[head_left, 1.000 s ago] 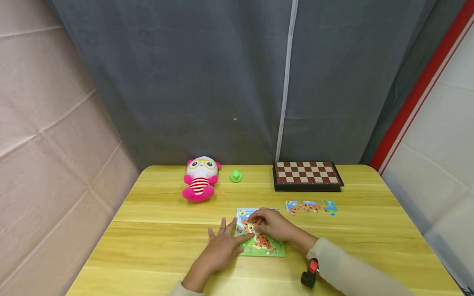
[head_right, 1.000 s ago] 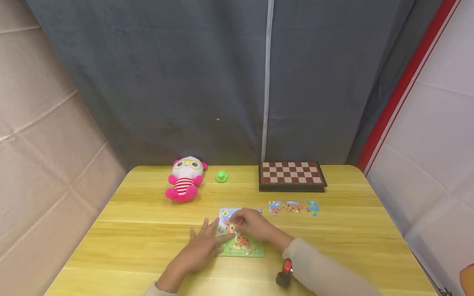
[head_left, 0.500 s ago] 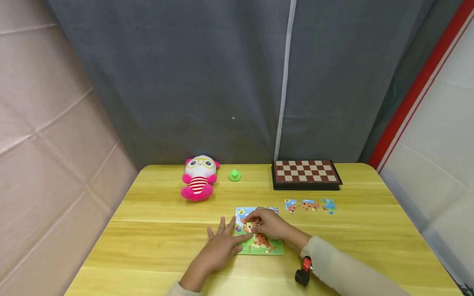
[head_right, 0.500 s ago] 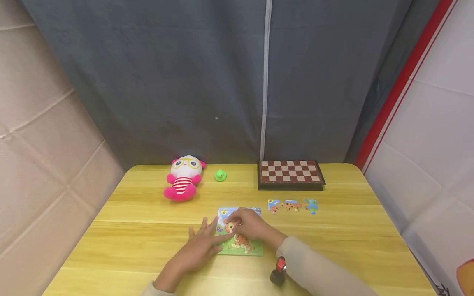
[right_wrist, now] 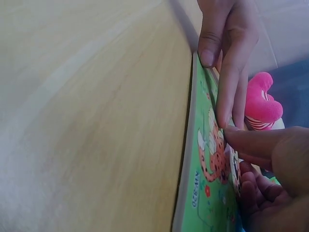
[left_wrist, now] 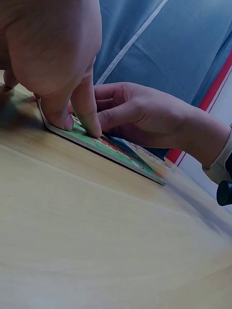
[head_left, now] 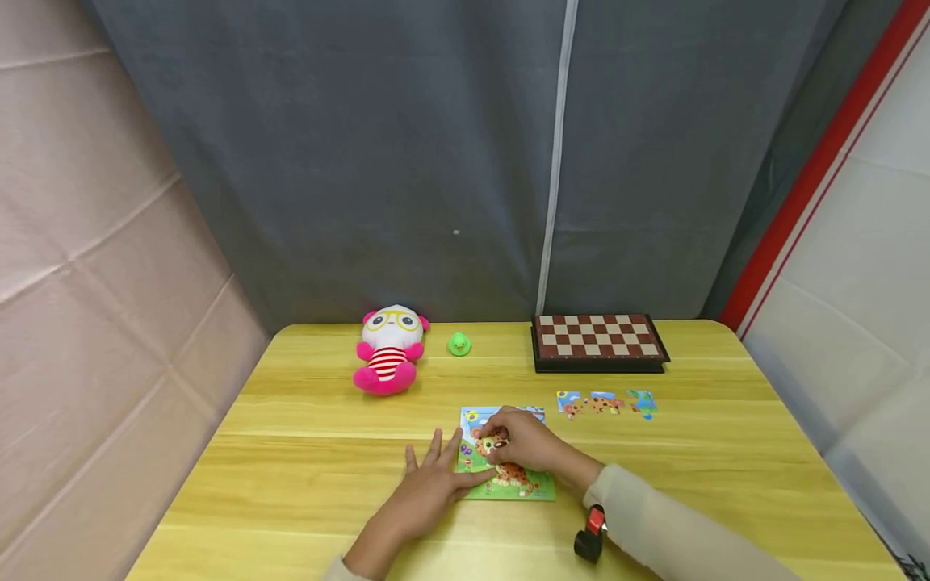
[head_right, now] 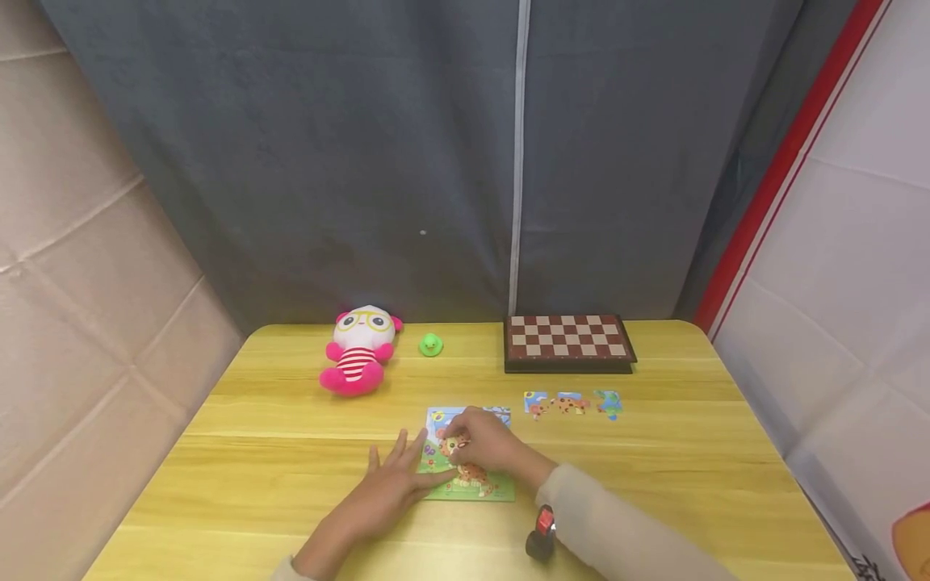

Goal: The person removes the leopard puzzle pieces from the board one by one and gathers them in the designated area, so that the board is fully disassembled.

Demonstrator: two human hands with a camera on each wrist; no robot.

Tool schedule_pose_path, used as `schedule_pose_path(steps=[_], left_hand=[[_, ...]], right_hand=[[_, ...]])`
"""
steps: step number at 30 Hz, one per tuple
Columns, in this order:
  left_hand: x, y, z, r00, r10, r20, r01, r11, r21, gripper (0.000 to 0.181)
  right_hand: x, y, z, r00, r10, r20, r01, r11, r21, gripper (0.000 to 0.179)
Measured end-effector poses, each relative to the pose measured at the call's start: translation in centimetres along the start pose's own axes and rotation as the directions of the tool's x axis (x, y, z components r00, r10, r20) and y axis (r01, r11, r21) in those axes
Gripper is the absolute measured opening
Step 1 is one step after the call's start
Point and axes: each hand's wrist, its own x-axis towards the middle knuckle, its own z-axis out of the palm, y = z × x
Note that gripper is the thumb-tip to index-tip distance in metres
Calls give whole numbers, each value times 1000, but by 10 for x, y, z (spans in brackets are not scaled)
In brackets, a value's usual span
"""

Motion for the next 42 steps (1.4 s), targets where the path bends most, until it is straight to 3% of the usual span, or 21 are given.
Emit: schedule_pose_path(steps=[14,30,42], left_hand=[[-1,0,0,1000,-7,29,6,1000,14,46],[-1,0,-1,1000,-18,17,18,1000,-6,45],[-2,-1,-1,1000,-8,10,8,1000,-3,45]], right_hand=[[1,-11,1,999,35,3,-35,999,26,30],[4,-10,1,995,102,1,-101,980,169,23],[3,-15,-1,995,98,-1,-94,964,249,15]])
